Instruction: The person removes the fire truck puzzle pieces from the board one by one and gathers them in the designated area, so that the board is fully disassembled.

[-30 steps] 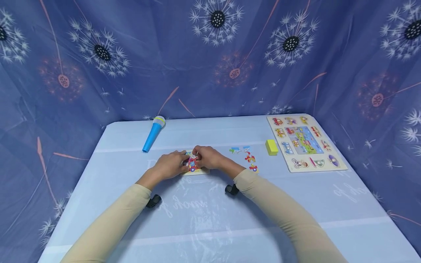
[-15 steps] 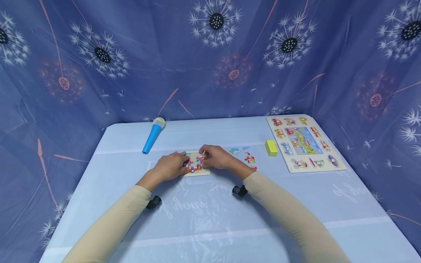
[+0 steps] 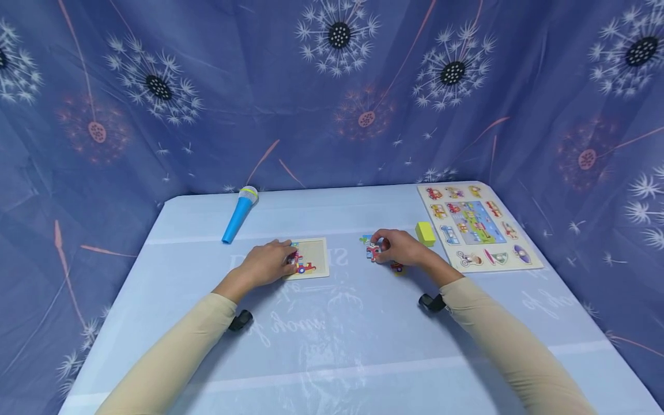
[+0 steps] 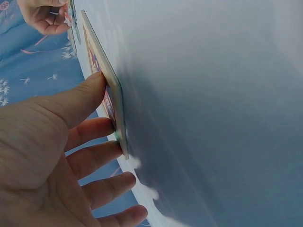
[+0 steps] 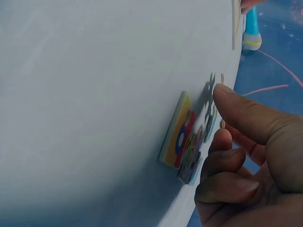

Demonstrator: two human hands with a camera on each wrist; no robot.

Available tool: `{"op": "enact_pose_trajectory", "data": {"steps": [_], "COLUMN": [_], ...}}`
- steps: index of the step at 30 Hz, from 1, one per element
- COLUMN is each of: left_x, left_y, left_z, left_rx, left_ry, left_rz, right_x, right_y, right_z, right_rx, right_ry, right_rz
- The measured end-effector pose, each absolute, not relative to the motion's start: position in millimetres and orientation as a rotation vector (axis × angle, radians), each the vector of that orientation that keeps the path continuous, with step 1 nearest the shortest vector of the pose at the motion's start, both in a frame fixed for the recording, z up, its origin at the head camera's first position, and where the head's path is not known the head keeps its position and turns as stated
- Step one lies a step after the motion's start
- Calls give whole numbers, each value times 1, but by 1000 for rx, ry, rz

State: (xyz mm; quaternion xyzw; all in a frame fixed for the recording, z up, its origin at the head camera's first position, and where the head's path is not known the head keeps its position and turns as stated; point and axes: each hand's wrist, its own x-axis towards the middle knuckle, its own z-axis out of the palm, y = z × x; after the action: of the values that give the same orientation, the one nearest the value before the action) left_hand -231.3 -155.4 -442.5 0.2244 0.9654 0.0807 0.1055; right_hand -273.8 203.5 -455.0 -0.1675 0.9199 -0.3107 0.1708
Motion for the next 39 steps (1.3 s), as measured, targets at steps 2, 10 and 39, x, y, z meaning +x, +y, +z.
{"op": "enact_pose_trajectory", "data": {"steps": [2, 10, 39], "left_x": [-231, -230, -227], "left_y": [-156, -155, -163], "left_z": [-442, -444, -444], "left_rx": [658, 666, 729], "left_ry": [2845, 2850, 2806], "left_rz": [235, 242, 314], "right_x": [-274, -272, -239], "right_y": [204, 201, 52], "right_z": [-456, -455, -452], "right_rx": [-466, -497, -822], "right_ry": [2613, 2629, 2673], "right_rz": [-871, -852, -647]}}
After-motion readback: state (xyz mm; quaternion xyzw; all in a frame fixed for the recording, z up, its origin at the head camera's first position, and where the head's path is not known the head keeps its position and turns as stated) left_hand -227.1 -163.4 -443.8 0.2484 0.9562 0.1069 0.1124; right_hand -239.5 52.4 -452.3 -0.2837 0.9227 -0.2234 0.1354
